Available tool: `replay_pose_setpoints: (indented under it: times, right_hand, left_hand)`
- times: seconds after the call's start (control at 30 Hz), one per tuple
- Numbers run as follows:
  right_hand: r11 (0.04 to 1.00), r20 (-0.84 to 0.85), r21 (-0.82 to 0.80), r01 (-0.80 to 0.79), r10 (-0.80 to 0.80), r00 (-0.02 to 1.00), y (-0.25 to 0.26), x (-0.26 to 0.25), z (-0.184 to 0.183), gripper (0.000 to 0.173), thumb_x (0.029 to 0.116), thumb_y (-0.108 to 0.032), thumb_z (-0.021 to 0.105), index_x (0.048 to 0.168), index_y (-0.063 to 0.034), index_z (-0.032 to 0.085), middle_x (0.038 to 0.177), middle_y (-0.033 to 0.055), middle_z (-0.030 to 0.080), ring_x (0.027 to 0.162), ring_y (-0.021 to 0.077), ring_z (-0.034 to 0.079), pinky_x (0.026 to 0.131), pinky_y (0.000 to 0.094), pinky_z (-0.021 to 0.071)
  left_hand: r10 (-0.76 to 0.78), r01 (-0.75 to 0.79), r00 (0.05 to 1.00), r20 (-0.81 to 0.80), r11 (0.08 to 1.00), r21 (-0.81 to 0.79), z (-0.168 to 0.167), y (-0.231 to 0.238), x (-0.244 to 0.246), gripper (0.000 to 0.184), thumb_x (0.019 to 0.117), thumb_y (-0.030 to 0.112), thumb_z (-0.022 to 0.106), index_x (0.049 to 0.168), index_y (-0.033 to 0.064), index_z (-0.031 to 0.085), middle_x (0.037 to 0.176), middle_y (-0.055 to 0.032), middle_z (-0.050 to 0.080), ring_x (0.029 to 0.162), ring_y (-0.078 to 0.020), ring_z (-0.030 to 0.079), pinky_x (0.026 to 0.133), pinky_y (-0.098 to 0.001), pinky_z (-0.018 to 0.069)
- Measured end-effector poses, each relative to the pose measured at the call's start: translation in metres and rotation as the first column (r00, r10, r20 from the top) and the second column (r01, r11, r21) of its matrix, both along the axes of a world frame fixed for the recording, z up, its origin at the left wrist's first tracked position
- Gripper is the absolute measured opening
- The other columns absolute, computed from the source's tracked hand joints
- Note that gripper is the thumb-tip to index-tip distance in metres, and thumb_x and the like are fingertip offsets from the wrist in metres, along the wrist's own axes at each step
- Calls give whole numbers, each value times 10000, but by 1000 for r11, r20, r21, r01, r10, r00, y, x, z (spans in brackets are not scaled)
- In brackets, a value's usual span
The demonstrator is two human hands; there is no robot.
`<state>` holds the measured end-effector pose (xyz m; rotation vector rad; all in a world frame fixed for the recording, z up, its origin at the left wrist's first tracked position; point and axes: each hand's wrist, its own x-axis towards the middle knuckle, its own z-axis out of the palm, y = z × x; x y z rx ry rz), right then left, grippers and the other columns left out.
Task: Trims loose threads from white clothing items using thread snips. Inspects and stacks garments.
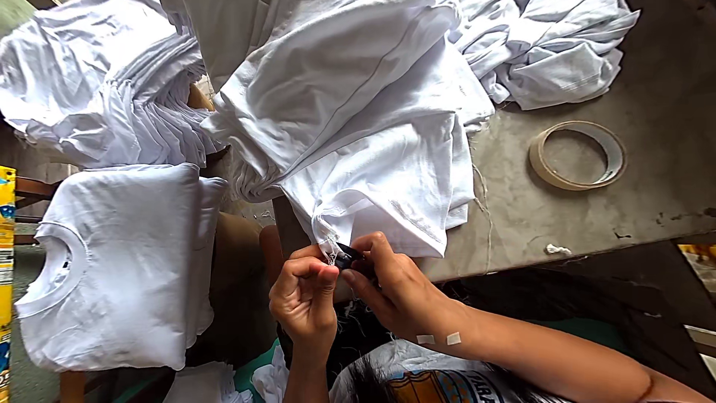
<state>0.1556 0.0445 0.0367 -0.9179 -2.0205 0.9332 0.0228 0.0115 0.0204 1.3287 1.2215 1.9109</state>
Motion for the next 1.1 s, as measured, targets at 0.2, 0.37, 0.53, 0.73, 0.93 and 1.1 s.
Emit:
replay_pose_setpoints:
  times: [0.2, 0.37, 0.53, 0.73, 0.93, 1.1]
  right_hand:
    - [999, 47, -50, 22, -20, 999, 3, -1, 4, 200, 1035, -157, 476, 1072, 21, 558, 691, 14, 547, 581, 38, 514, 570, 154, 435]
    - [999, 95, -48, 12, -7, 995, 4, 8, 2, 206, 1044, -157, 453, 1077, 14, 564, 674, 10, 526, 554, 57, 494, 539, 181, 426]
    - [1000, 75, -2, 1, -1, 997, 2, 9, -1, 207, 1026, -171, 499, 1078, 20, 560, 678, 19, 540, 546, 60, 497, 523, 175, 424]
    - [999, 61, 52, -8, 5, 998, 5, -2, -1, 219, 1013, -177, 519, 1068, 28, 571, 675, 32, 555, 540, 91, 526, 506, 205, 439]
    - [1000, 100, 18, -22, 20, 995, 12, -4, 6, 199, 1029, -150, 456, 1059, 9, 571, 641, 15, 523, 528, 97, 509, 509, 224, 430]
    - [995, -65, 80, 65, -60, 996, 26, -6, 14, 228, 1006, -194, 591, 1077, 23, 576, 788, 46, 600, 626, 28, 546, 577, 144, 458]
  left_hand:
    - [21, -23, 995, -99, 1000, -17, -5, -1, 1, 143, 1043, 281, 571, 993, 179, 658, 1022, 120, 697, 1017, 23, 659, 877, -159, 552]
    - [58, -56, 998, 26, 995, -78, -6, 3, 1, 270, 921, 234, 753, 1130, 226, 581, 1080, 134, 683, 996, -8, 679, 884, -205, 584]
    - [185, -181, 981, 55, 981, -65, -8, 12, -1, 92, 969, 61, 639, 959, 142, 682, 902, 132, 717, 842, 36, 679, 767, -151, 574]
    - [75, -80, 993, -94, 995, -52, 0, 1, 0, 132, 1055, 249, 545, 1001, 173, 638, 968, 147, 658, 948, 63, 628, 830, -122, 526]
    - [45, -50, 995, -86, 997, -58, -2, -1, -5, 311, 1097, 392, 399, 974, 235, 638, 994, 157, 650, 1043, 32, 612, 911, -164, 498]
    - [114, -147, 985, -128, 945, -294, -3, 6, -3, 463, 965, 312, 671, 1228, -59, 578, 1030, 45, 691, 941, 32, 662, 838, -167, 568]
